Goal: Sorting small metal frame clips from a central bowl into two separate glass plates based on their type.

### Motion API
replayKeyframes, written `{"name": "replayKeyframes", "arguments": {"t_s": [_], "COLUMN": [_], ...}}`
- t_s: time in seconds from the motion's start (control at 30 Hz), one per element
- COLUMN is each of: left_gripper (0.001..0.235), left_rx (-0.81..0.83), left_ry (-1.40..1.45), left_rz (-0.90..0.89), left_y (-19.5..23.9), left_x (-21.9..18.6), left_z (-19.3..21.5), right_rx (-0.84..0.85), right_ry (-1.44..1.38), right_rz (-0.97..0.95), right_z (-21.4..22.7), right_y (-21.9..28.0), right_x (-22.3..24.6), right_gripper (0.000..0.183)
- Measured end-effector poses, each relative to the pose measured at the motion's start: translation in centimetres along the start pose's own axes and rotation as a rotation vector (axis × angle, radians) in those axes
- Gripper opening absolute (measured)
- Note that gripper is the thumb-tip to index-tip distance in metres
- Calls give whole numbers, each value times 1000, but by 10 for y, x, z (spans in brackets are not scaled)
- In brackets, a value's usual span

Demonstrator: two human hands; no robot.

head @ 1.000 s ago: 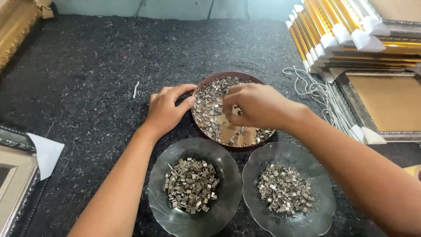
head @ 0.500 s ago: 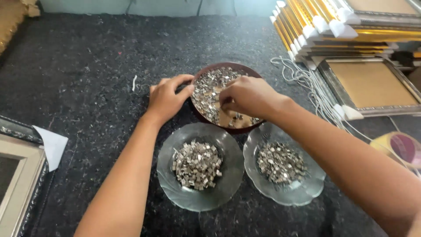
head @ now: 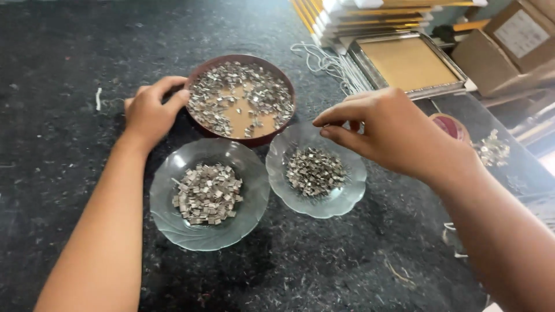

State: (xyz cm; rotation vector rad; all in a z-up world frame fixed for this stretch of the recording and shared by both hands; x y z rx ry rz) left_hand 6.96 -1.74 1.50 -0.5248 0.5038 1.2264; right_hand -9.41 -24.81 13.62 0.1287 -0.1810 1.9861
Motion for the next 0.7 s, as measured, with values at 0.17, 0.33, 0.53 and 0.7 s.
{"name": "replayKeyframes", "arguments": {"t_s": [0.17, 0.33, 0.53, 0.7], "left_gripper": [37, 35, 37, 32], "left_rx": [13, -18, -27, -13], "left_ry": [15, 7, 0, -11], "left_rz": [7, 7, 23, 17], "left_y": [1, -2, -4, -3], "left_x": [-1, 4, 11, 14], "left_z": [-2, 0, -2, -4], "right_rx": [-49, 196, 278, 208], "right_ry": [-43, -5, 27, 118], "right_rz": [-20, -210, -235, -110], "right_z": [-1, -11, -27, -64], "right_y": [9, -12, -68, -126], "right_x": [-4, -9, -15, -30], "right_gripper": [17, 23, 23, 20]}}
Point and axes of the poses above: each hand's wrist, its own y-axis away from the middle knuckle, its own z-axis out of the back of the hand, x = y × z, the point moved 7 cm from there along -y, towards the middle knuckle, and after that the axes turned 4 degrees about x, right-handed, at the moved point
